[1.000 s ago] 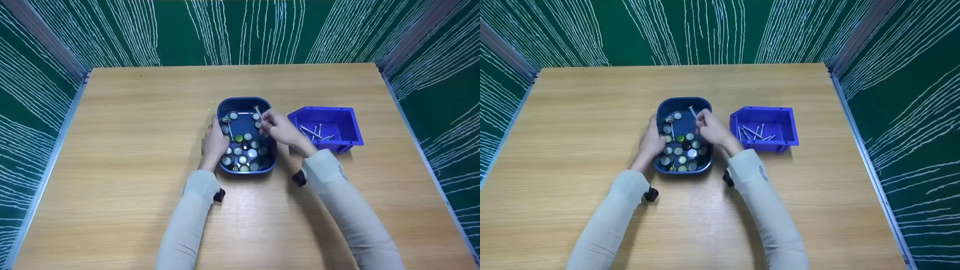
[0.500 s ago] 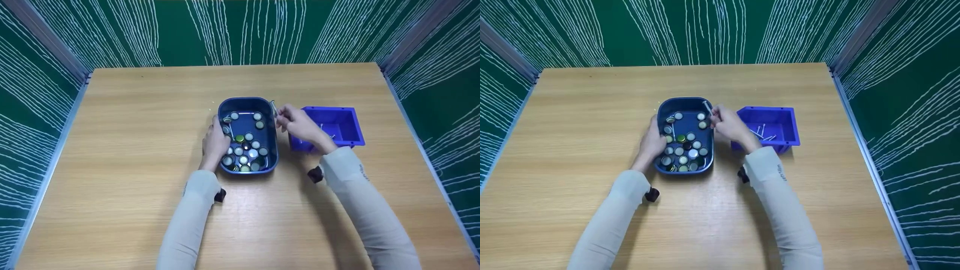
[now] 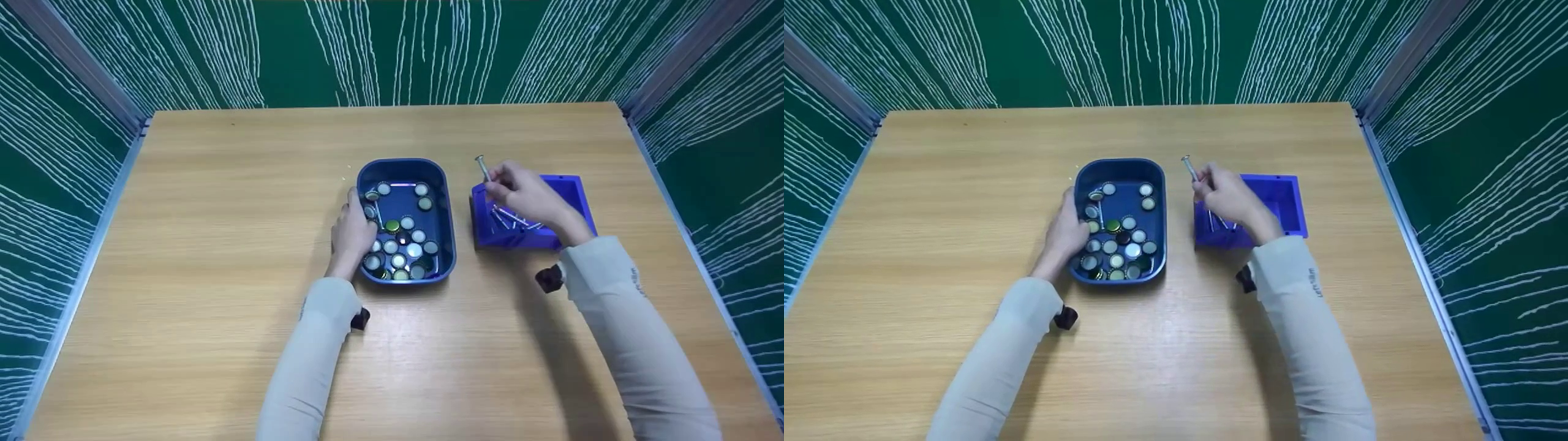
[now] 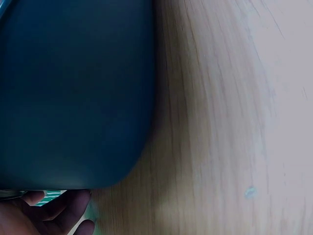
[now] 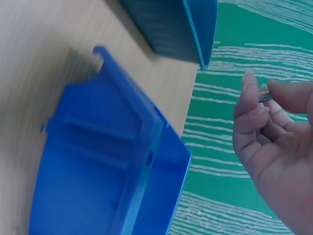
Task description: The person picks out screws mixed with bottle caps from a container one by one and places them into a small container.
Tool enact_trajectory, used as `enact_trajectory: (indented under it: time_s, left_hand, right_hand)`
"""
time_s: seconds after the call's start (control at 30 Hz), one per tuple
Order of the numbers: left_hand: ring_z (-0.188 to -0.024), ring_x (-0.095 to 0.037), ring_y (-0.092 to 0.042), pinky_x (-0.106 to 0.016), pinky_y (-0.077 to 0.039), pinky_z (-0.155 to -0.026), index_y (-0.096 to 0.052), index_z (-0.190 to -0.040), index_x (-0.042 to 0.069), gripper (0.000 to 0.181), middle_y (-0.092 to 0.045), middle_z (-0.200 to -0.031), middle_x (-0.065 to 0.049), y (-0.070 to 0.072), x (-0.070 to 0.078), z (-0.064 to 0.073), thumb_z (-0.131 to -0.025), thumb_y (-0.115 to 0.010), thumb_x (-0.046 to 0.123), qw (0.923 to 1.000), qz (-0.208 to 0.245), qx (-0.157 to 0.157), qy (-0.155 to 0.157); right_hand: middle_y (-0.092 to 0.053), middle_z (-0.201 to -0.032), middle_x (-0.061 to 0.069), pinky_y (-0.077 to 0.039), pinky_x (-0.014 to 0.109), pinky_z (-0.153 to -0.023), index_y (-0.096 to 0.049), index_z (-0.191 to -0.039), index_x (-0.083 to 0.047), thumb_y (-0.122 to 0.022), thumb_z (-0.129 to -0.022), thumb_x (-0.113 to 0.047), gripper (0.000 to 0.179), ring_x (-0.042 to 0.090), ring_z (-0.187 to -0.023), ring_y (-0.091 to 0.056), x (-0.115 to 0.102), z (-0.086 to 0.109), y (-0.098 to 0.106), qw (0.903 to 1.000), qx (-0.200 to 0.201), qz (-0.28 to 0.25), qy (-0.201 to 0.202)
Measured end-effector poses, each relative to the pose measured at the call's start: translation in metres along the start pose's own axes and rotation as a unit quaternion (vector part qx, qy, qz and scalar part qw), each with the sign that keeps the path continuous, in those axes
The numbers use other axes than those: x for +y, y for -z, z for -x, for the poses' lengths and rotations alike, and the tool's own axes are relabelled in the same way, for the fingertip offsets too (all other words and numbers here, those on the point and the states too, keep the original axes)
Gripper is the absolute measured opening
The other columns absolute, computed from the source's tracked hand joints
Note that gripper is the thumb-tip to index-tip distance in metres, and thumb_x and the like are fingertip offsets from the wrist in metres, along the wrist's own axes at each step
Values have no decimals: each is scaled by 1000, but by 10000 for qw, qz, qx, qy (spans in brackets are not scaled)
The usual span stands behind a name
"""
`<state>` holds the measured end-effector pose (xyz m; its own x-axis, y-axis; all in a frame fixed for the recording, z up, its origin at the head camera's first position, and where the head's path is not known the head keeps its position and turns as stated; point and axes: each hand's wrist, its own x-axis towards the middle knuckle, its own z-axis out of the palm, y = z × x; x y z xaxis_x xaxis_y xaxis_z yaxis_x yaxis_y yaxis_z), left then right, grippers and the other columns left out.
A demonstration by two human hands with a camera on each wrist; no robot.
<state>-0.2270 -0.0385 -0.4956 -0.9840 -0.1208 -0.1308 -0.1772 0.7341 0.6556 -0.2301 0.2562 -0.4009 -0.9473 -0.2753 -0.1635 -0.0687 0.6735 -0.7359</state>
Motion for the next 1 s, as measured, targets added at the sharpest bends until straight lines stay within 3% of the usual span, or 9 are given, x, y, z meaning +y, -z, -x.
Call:
enact_trajectory:
  time_s: [0.27,0.53,0.73,1.0]
  left_hand:
    - [-122,-39,-58,-55,-47,-100,-22,-156,11,74,-54,-139,-22,1,1,1,-91,-56,10,10000,-6,-27,7]
    - [-120,-40,-59,-55,-48,-98,-21,-156,11,76,-53,-140,-22,0,1,0,-90,-58,9,10000,10,-41,38]
    - [-120,-40,-59,-54,-48,-98,-21,-156,11,76,-53,-141,-22,1,1,0,-90,-59,10,10000,0,-50,45]
    - [-119,-40,-60,-55,-48,-97,-23,-154,13,73,-56,-136,-21,0,0,0,-90,-56,9,10000,-12,-30,17]
  right_hand:
    - [-61,-106,17,-48,27,-75,-49,-121,-2,-43,-105,-22,27,27,-94,-59,19,5,14,9991,-30,301,-294]
    - [-61,-107,20,-44,30,-72,-48,-113,1,-46,-103,-17,21,30,-96,-59,37,7,25,9950,-206,826,-514]
    - [-60,-103,22,-44,42,-79,-51,-111,7,-49,-97,-12,23,30,-91,-55,52,5,27,9851,-274,1594,-583]
    - [-59,-106,26,-45,55,-88,-53,-116,11,-50,-92,-8,31,37,-98,-54,64,3,25,9763,-292,2004,-765]
